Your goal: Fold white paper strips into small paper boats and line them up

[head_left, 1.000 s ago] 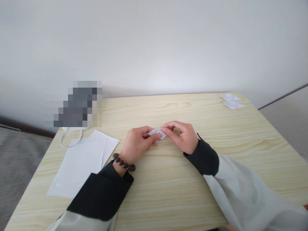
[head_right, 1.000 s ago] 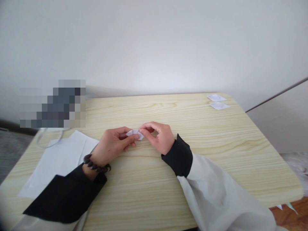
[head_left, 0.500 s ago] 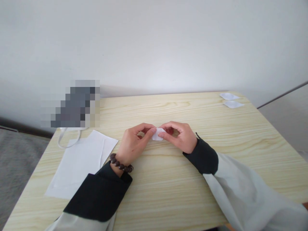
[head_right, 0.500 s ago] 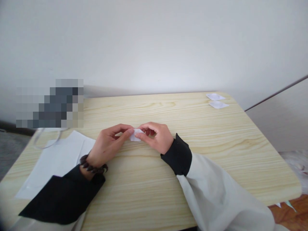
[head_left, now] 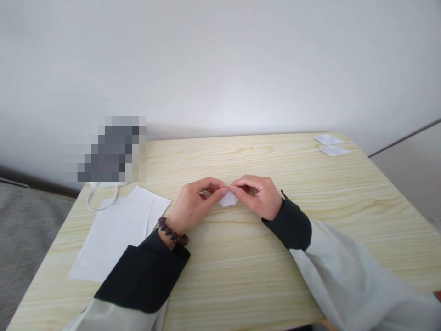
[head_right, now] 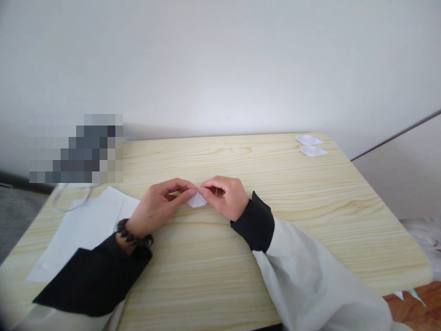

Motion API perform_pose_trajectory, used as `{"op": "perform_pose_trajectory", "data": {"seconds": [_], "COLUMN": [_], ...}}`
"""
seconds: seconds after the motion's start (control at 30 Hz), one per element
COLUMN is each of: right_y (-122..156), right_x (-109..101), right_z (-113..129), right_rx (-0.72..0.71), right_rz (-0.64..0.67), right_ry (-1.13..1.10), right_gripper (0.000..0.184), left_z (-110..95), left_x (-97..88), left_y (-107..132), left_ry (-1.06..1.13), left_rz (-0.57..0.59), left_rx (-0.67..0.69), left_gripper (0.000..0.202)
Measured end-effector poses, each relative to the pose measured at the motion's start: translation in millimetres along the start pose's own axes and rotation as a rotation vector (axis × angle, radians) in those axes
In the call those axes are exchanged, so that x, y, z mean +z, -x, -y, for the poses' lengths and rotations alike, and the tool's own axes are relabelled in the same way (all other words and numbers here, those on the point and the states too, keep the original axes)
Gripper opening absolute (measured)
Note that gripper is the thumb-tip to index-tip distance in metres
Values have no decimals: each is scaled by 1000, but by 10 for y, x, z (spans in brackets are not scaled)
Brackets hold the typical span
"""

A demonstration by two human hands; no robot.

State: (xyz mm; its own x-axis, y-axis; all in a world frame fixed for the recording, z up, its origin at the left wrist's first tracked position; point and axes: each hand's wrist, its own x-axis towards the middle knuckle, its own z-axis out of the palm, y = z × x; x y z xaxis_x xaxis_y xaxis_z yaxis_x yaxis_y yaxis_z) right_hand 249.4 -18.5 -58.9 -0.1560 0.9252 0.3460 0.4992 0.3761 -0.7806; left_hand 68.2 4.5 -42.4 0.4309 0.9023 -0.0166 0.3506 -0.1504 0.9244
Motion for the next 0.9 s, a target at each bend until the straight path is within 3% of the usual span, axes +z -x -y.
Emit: {"op": "perform_pose_trajectory", "data": {"seconds": [0.3,0.5,0.67,0.8,0.9], "right_y": [3,1,-3,8,16], "right_x": [26,31,42,52,51], "right_z": [-22,-6,-2,-26,-40], "right_rx": [12,105,217,221,187], "right_rz": [-80,-127,-223,-326,-359], "right_ry": [57,9,-155,-256,-286], "right_gripper": [15,16,17,14,12], "left_z": [-44,-29,-63,-37,24], "left_x": [-2,9,37,44,35], "left_y": [-2,-5,7,-8,-25], "left_ry": [-69,84,175,227,286], "left_rz": [-173,-287,-368,-351,-254], "left_rx": [-78,-90,-77,-73,-75], "left_gripper": [17,15,15,20,23]}}
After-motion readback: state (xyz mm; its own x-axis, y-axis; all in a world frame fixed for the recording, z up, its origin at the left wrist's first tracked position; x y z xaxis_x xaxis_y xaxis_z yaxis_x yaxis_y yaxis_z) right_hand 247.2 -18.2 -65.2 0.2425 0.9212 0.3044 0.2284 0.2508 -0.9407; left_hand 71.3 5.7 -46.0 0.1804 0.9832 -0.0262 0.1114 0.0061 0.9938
